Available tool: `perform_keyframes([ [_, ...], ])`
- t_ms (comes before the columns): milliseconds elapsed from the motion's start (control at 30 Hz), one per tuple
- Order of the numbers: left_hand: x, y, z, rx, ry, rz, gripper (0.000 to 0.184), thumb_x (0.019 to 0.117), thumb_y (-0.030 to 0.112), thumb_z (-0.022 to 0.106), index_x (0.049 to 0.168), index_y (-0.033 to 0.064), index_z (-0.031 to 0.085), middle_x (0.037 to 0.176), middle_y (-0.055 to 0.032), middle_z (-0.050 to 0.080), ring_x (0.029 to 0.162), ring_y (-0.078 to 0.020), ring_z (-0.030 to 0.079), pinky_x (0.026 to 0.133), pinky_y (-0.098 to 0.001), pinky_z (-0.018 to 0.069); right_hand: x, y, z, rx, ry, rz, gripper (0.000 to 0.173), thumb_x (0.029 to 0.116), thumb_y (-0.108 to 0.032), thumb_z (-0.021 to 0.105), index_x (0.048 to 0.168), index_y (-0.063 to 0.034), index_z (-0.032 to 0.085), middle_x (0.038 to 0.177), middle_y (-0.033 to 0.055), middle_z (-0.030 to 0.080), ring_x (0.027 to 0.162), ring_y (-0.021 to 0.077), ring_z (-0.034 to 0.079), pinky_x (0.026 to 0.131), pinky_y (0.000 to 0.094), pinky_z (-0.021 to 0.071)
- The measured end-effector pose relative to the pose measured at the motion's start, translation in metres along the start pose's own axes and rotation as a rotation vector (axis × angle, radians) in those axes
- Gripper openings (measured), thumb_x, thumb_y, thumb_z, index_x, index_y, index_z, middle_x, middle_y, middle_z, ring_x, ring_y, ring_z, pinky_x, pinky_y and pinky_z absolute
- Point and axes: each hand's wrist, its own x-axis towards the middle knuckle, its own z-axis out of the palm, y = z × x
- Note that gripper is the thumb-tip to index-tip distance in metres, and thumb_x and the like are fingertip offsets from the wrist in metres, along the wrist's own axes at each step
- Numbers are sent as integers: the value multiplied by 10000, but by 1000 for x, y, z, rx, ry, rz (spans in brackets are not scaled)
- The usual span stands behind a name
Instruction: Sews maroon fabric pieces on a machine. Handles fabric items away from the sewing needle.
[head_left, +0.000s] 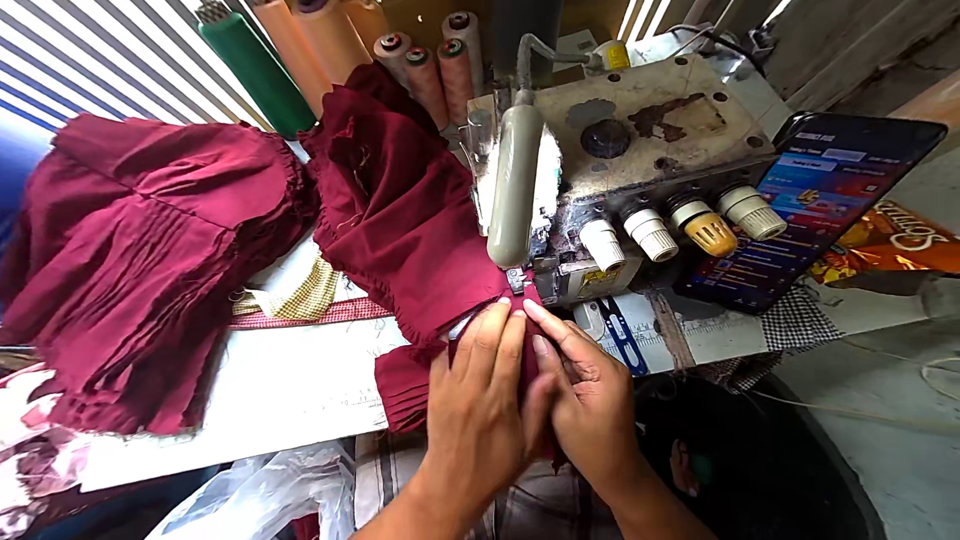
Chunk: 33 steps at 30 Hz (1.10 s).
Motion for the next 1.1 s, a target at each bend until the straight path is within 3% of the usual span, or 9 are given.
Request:
perform_keyframes([
  [133, 3, -9, 0, 31, 34, 1, 410, 1060, 340, 483, 1298, 89, 703, 1343, -88, 684, 1238, -205, 633, 938, -396, 493, -1, -2, 2, -36, 18, -11, 305, 977, -19, 574, 1244, 43, 708, 1116, 108, 743, 998, 82, 701, 899, 202, 581],
  [333, 16, -25, -4, -60, 49, 61, 253, 1023, 183, 594, 1161, 65, 770, 1213, -80, 739, 1163, -184, 680, 979, -329, 545, 1, -2, 7, -83, 43, -21, 299, 978, -37, 574, 1230, 33, 719, 1050, 84, 741, 923, 51, 687, 833, 171, 575],
  [433, 22, -30, -5, -91, 22, 53, 253, 1022, 181, 592, 1159, 67, 771, 1240, -71, 729, 1177, -163, 671, 960, -297, 548, 3, -1, 9, -121, 58, -30, 307, 982, -52, 574, 1242, 31, 715, 1044, 85, 744, 919, 54, 688, 830, 175, 574],
  [800, 39, -46, -12, -157, -50, 60, 289, 1025, 213, 573, 1199, 81, 763, 1328, -46, 693, 1263, -128, 626, 1061, -294, 506, -6, 1, 6, -170, 88, -106, 255, 961, -38, 624, 1171, 21, 755, 1020, 74, 751, 893, 31, 690, 793, 145, 574],
  [1100, 64, -70, -16, -223, -104, 150, 285, 988, 231, 610, 1161, 76, 775, 1289, -58, 703, 1211, -140, 646, 1031, -305, 515, 2, 1, 11, -191, 102, -106, 268, 959, -51, 614, 1179, 4, 758, 961, 61, 740, 822, 21, 667, 729, 142, 556],
])
